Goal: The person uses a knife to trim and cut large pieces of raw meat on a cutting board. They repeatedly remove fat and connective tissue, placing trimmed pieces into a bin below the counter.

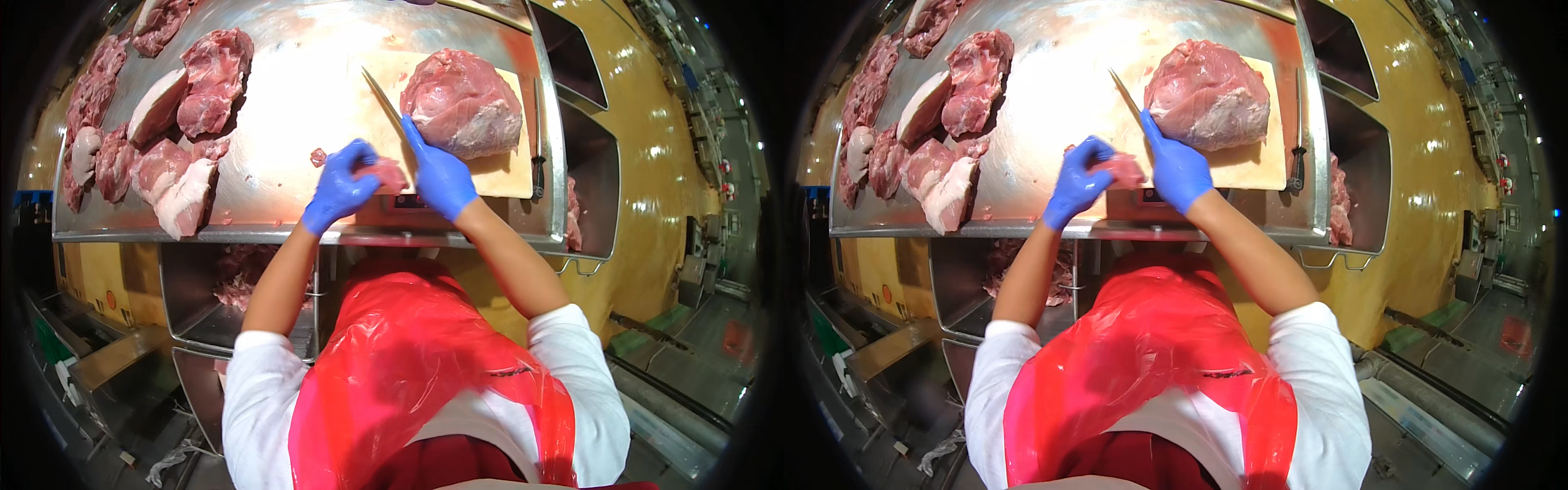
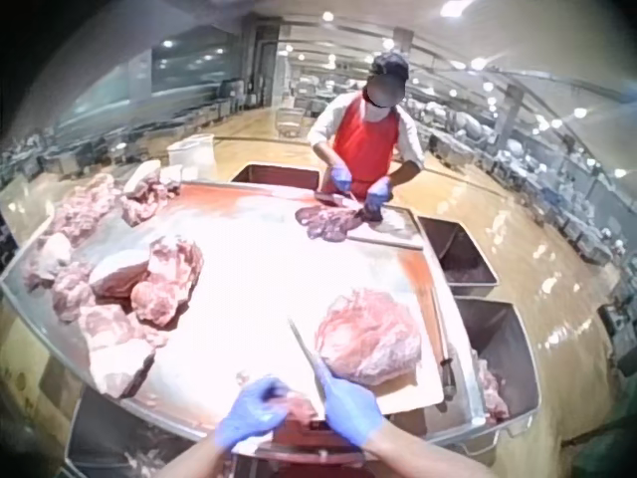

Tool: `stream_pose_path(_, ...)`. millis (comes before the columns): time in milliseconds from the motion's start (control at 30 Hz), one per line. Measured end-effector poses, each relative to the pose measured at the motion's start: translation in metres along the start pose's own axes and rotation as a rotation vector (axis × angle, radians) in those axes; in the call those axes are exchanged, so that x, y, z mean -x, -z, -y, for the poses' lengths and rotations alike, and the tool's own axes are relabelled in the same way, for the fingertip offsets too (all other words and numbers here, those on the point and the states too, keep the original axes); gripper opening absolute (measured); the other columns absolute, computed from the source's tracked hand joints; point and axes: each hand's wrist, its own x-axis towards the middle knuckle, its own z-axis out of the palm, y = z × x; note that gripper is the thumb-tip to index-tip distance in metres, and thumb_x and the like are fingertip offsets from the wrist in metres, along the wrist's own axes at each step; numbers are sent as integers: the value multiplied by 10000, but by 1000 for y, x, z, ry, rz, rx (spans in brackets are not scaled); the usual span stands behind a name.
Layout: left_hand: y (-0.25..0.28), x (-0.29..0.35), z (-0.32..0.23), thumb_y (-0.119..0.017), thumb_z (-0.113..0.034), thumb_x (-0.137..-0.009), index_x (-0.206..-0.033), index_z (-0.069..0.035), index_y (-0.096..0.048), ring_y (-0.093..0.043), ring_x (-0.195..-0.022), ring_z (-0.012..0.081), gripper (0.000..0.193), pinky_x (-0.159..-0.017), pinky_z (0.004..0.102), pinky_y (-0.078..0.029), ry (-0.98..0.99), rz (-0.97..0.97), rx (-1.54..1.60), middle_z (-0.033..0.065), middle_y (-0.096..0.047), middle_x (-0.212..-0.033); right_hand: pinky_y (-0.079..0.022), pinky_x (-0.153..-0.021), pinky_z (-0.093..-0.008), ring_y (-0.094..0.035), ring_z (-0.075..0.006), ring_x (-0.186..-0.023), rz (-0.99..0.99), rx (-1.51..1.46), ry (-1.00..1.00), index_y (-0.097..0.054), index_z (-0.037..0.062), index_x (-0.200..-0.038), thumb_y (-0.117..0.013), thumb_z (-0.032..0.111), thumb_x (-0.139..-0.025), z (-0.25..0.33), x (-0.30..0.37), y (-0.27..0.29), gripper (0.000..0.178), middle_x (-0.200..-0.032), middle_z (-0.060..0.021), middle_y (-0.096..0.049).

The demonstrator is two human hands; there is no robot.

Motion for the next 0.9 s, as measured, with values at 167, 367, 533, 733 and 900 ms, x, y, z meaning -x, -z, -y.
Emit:
stream_pose_path(167, 107, 143, -1, -656, -403, -873, -1090, -46, -549, -646, -1058, 220, 432, -931, 395, -536, 356, -362, 597, 115, -637, -1150, -522, -698, -533, -664, -430, -818, 155, -13, -134, -265, 208, -1562, -541, 71, -904, -19, 103, 51, 727, -914, -248, -675)
stream_pose_path(367, 136, 302, 64, -597, -380, -950, -1217, -57, -610, -585, -1010, 166, 420, -921, 338, -461, 1199, 429, -313, 65, -640, -1078, -510, -573, -320, -622, -151, -633, -119, -377, -208, -492, 87, -1386, -607, 116, -969, -80, 146, 65, 433, -768, -90, -644)
stream_pose_path(533, -15, -4, -96, -709, -191, -884, -1217, -26, -616, -580, -1111, 212, 382, -967, 372, -448, -42, 53, -381, 106, -644, -1167, -524, -499, -256, -598, -111, -639, -433, -1209, -579, -518, 92, -1047, -581, 201, -1000, -98, 117, 52, 134, -853, -36, -594)
stream_pose_path(733, -76, -256, -38, -612, -402, -965, -1276, -69, -648, -591, -1178, 223, 457, -1059, 357, -442, 131, 417, -410, 123, -653, -1261, -607, -675, -318, -602, -140, -929, -443, -1565, -439, -469, 117, -1235, -578, 231, -997, -85, 49, 37, 286, -1099, -48, -551)
stream_pose_path(900, -43, -253, 0, -545, -387, -1016, -1266, -29, -646, -595, -1130, 177, 448, -1060, 335, -440, 116, 450, -341, 109, -665, -1233, -493, -621, -271, -545, -105, -767, -640, -1549, -440, -537, 73, -1119, -578, 214, -971, -81, -8, 25, 208, -932, -10, -555)
